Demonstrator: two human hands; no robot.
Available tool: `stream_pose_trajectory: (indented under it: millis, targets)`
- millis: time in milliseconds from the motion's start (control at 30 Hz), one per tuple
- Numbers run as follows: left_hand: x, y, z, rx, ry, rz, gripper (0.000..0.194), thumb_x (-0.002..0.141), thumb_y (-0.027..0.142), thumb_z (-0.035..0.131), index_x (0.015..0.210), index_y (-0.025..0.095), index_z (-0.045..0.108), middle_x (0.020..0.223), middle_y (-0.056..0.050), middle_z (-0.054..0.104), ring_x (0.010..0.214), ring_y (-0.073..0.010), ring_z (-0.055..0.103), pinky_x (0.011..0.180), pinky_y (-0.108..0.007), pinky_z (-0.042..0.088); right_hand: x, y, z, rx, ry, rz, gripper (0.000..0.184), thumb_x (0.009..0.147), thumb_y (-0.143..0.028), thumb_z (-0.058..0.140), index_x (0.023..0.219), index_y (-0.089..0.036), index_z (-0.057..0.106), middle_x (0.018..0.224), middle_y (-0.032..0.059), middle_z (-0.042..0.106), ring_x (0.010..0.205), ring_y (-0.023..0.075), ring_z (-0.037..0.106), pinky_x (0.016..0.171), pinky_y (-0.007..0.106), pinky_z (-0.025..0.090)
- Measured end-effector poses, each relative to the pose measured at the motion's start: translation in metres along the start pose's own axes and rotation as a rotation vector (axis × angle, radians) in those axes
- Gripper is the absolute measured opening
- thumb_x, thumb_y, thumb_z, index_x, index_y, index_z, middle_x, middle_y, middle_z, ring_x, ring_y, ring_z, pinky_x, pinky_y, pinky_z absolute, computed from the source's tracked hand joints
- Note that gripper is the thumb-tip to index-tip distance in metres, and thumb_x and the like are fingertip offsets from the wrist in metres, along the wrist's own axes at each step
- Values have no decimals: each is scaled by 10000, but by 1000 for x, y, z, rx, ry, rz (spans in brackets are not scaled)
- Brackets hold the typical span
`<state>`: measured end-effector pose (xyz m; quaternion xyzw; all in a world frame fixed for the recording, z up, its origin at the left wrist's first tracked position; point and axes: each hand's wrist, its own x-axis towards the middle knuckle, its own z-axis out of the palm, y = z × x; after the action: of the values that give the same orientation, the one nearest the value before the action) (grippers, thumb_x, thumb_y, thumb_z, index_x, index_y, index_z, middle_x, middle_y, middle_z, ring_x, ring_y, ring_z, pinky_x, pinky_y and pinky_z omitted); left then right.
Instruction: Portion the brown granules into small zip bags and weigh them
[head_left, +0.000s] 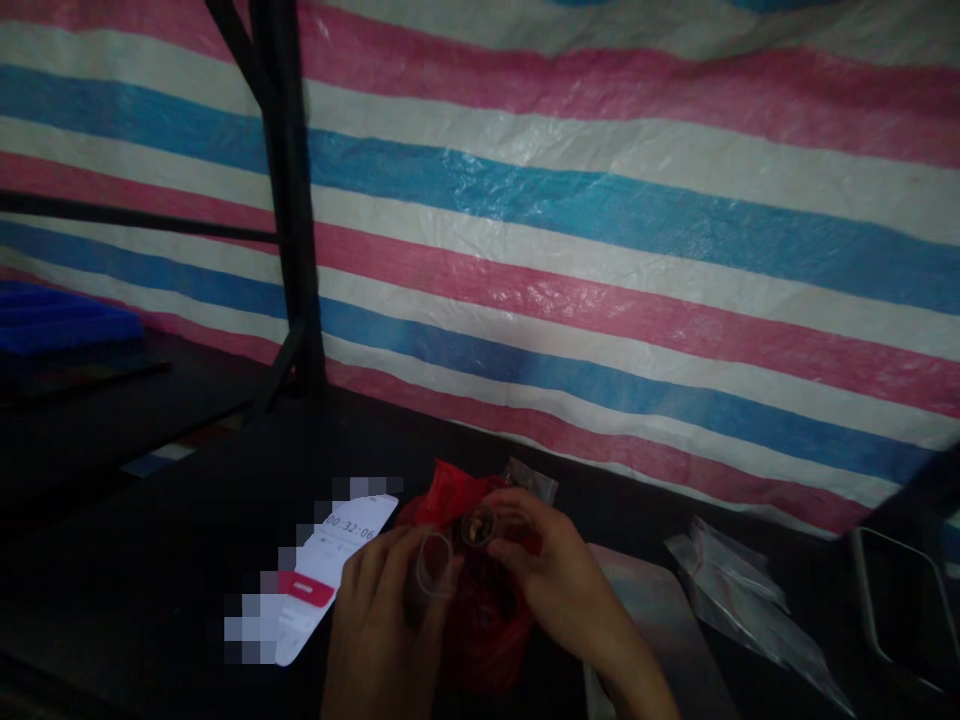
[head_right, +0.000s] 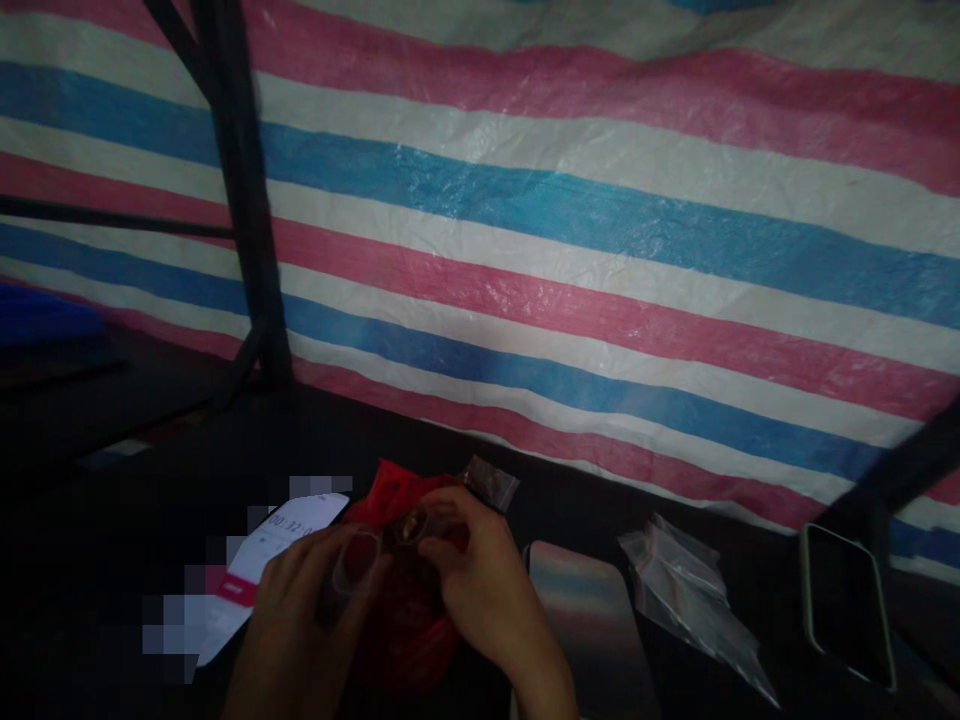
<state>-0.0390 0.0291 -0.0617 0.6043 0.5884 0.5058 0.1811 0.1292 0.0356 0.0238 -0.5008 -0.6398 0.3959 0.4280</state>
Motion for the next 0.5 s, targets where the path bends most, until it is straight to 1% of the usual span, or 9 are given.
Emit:
stream_pose_trajectory:
  millis: [67,133,233,300,367,433,500]
  targets:
    - [0,3,0,-19,-27,-26,405,922,551,555,1152,251,701,1231,-122,714,1215,-379,608,1053,-607,507,-6,-11,2,-14,-15,-6,393,833,-13,612,1119,-240,758,1138,16,801,1093,202,739,1018,336,539]
    - [0,6,1,-48,-52,-47,397,904,509,541,1147,240,702,1207,-133,736,1179,-381,630,1029,-608,514,-12,-21,6,-78,-24,-41,426,820,8,610,1101,-263,781,1133,0,802,1087,198,736,1011,324,544]
    - [-1,8,1,-68,-86,-53,366,894,486,527,1091,227,695,1128,-147,752,1095,-375,653,970,-591,527,-17,-28,14,-223,-33,-177,513,807,68,545,1071,-284,807,1151,-9,795,1106,180,726,1015,301,540]
    - [-2,10,2,-64,-93,-45,364,921,534,506,1026,233,681,1073,-152,752,1043,-371,658,936,-581,528,-19,-31,19,-342,-29,-253,560,809,84,521,1096,-295,817,1210,-2,786,1149,184,714,1064,321,516]
    - [-2,13,1,-61,-83,-45,398,948,597,471,970,249,662,1034,-145,752,1001,-362,665,909,-566,531,-20,-33,22,-429,-32,-286,563,830,73,526,1125,-307,820,1269,5,774,1199,198,700,1099,344,494]
    - [-1,16,-1,-70,-61,-59,430,949,637,459,958,257,659,1023,-136,758,975,-352,678,891,-548,537,-20,-34,22,-450,-34,-295,534,877,41,532,1144,-323,817,1302,0,764,1221,197,691,1091,336,498]
    - [0,20,-4,-86,-66,-83,462,941,664,464,976,255,675,1030,-134,764,971,-350,690,880,-536,541,-20,-35,19,-427,-21,-293,503,920,9,533,1178,-325,806,1331,-3,750,1234,186,682,1082,315,504]
